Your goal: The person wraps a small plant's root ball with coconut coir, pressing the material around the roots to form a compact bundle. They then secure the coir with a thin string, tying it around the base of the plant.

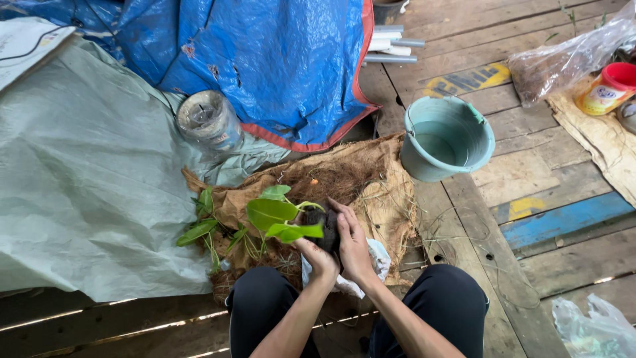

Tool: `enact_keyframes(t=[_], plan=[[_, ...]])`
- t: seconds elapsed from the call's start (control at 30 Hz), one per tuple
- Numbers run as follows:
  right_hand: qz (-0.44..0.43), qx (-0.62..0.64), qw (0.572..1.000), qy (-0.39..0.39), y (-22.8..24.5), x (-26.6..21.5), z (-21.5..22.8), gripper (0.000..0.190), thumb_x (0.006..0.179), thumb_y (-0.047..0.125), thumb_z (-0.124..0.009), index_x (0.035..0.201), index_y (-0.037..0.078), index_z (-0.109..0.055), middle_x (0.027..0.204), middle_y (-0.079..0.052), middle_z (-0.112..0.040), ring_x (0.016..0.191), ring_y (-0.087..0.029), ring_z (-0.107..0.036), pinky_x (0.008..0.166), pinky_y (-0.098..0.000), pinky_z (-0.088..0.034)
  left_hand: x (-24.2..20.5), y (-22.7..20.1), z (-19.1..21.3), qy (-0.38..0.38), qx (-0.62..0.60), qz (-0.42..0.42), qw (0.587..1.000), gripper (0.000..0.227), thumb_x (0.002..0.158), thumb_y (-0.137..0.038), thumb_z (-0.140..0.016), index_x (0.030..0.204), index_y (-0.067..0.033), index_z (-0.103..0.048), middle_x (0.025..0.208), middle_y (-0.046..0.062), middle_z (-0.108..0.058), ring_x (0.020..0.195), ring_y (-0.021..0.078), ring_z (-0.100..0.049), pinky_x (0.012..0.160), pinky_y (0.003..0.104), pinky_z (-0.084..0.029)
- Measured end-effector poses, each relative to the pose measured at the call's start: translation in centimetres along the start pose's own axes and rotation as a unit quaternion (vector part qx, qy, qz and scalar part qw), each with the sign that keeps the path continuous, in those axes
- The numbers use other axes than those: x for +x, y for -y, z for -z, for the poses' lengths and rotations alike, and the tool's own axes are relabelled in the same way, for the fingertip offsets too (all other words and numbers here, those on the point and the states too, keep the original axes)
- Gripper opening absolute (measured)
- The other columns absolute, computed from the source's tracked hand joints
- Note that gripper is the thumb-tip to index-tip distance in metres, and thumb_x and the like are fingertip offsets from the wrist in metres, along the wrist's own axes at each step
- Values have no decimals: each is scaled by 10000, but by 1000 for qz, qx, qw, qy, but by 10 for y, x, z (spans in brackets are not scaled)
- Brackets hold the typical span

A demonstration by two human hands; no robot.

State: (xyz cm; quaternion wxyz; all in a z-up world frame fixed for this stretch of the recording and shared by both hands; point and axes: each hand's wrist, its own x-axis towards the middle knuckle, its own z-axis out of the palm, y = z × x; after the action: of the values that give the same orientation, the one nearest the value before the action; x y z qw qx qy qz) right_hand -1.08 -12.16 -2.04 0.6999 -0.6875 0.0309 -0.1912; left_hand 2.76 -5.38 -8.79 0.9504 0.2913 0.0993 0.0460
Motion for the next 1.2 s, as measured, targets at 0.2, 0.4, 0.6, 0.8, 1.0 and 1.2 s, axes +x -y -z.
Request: enact_keyframes(t=[0.2, 0.4, 0.6, 0.8, 1.0, 1.2], plan=[[-82, 76, 992, -58, 5, 1, 1, 463, 1085, 333, -380, 1253, -10, -642, 1214, -138, -700, 1122, -224, -657, 1002, -360, -513, 3, 10, 14, -12, 15, -3, 1000, 496, 1044, -435, -412, 1316, -35, -525, 1216, 106, -626, 1101, 238, -621, 953, 387, -518], [-135, 94, 984, -72, -1, -1, 0, 480, 1052, 422, -387, 1269, 49, -598, 1162, -142, -689, 994, -192, -710, 882, -340, -618, -4, 21, 22, 87, 293, -165, 938, 453, 1000, -335, -446, 1330, -32, -507, 1128, 129, -642, 945, 249, -667, 811, 408, -571], [-93, 85, 991, -53, -45, -10, 7, 487, 1056, 433, -411, 1287, 35, -571, 1139, -150, -702, 1011, -184, -709, 871, -340, -620, -2, 16, 21, 67, 290, -176, 938, 523, 1081, -360, -282, 1146, 17, -639, 997, 114, -691, 929, 231, -696, 832, 377, -561], [-132, 244, 952, -132, -73, -3, 6, 483, 1108, 362, -498, 1221, -96, -604, 1072, -236, -682, 889, -285, -690, 779, -415, -584, -12, -4, -4, 59, 337, -163, 926, 548, 1011, -344, -345, 1084, 43, -726, 988, 137, -761, 921, 239, -732, 888, 379, -577], [-8, 1, 993, -118, -27, -7, 17, 572, 1051, 517, -396, 1275, 14, -551, 1220, -190, -642, 1085, -281, -686, 949, -423, -599, -21, -26, -33, 150, 281, -159, 934, 585, 1006, -358, -332, 1307, 45, -630, 1199, 168, -707, 1112, 272, -697, 992, 416, -563], [-220, 381, 873, -212, -14, 10, 16, 595, 1052, 497, -292, 1277, 28, -583, 1271, -238, -628, 1133, -373, -636, 977, -500, -556, -38, -29, -32, 190, 227, -100, 950, 695, 997, -361, -472, 1560, 33, -368, 1563, 241, -460, 1434, 325, -486, 1200, 442, -390]])
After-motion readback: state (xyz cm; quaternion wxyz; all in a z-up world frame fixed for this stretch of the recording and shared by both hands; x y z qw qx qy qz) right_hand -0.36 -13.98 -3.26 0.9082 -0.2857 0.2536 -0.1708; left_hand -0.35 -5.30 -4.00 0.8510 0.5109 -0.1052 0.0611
